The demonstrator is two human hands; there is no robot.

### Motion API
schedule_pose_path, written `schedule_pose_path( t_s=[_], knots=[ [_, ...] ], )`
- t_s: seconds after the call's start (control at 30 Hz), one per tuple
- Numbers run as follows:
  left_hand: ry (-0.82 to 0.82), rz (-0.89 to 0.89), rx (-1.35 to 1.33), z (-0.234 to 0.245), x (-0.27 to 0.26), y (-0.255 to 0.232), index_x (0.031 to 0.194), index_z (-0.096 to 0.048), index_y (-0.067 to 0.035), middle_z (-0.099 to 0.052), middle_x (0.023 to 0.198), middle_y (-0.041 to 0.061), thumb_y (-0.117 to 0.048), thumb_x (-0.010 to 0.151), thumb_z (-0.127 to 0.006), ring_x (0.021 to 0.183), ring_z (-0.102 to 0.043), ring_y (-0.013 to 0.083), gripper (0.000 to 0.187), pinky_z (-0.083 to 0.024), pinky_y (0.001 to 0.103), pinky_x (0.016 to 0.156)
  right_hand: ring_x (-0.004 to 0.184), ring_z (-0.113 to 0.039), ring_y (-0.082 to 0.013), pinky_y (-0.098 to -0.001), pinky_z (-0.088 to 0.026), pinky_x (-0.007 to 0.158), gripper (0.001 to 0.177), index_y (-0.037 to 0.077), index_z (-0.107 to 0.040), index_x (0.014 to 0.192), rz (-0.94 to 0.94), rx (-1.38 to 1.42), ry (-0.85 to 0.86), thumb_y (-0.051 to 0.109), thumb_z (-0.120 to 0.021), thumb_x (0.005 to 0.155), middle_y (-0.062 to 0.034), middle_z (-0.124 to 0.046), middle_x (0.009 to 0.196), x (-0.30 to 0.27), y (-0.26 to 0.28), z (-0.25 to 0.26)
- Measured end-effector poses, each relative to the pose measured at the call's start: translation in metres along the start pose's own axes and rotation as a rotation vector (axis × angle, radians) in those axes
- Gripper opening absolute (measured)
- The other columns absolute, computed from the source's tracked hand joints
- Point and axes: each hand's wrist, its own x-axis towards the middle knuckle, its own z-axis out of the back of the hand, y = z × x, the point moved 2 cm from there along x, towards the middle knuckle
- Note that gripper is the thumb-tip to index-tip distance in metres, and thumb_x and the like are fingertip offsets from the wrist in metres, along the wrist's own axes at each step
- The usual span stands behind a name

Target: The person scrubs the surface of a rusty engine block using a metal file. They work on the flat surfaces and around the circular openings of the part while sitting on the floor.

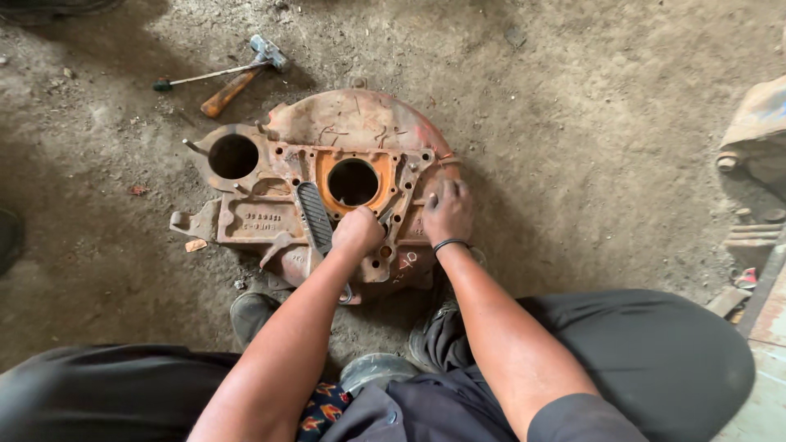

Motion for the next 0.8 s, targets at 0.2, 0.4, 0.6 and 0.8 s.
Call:
schedule_pose_path(
  t_s=[0.2, 0.4, 0.6, 0.8],
  knots=[
    [0.035, 0.112, -0.027, 0.019, -0.015, -0.028, 0.114, -0.07, 0.0, -0.07, 0.12, 0.026, -0.015, 0.086, -0.061, 0.114, -0.068, 0.0396, 0.033, -0.055, 0.047, 0.096, 0.129, -0.051, -0.0469, -0.0555, -0.039, 0.111, 0.05, 0.004, -0.056, 0.133, 0.107, -0.058, 0.045, 0.029, -0.065, 0.09, -0.0272, -0.051, 0.14, -0.01, -0.007, -0.017],
    [0.049, 0.115, -0.079, 0.029, -0.014, -0.057, 0.107, -0.074, 0.002, -0.07, 0.115, 0.026, -0.023, 0.086, -0.068, 0.113, -0.068, 0.0406, 0.034, -0.055, 0.047, 0.095, 0.134, -0.047, -0.0479, -0.0578, -0.033, 0.115, 0.055, 0.005, -0.052, 0.14, 0.022, -0.102, 0.108, 0.032, -0.058, 0.092, -0.0271, -0.049, 0.145, -0.012, 0.003, -0.012],
    [0.123, 0.159, -0.087, 0.036, -0.011, -0.023, 0.103, -0.075, 0.007, -0.073, 0.108, 0.03, -0.024, 0.085, -0.069, 0.102, -0.074, 0.0401, 0.036, -0.058, 0.046, 0.088, 0.137, -0.047, -0.0446, -0.059, -0.03, 0.118, 0.055, 0.005, -0.053, 0.14, 0.033, -0.151, 0.122, 0.034, -0.056, 0.093, -0.0265, -0.048, 0.147, -0.013, 0.005, -0.012],
    [0.081, 0.214, -0.195, 0.013, 0.001, -0.053, 0.102, -0.077, 0.005, -0.074, 0.109, 0.029, -0.022, 0.082, -0.07, 0.104, -0.073, 0.0413, 0.034, -0.059, 0.047, 0.088, 0.137, -0.043, -0.0487, -0.0596, -0.028, 0.117, 0.054, 0.007, -0.054, 0.141, -0.024, -0.142, 0.162, 0.033, -0.056, 0.094, -0.0276, -0.046, 0.151, -0.011, 0.007, -0.012]
  ],
)
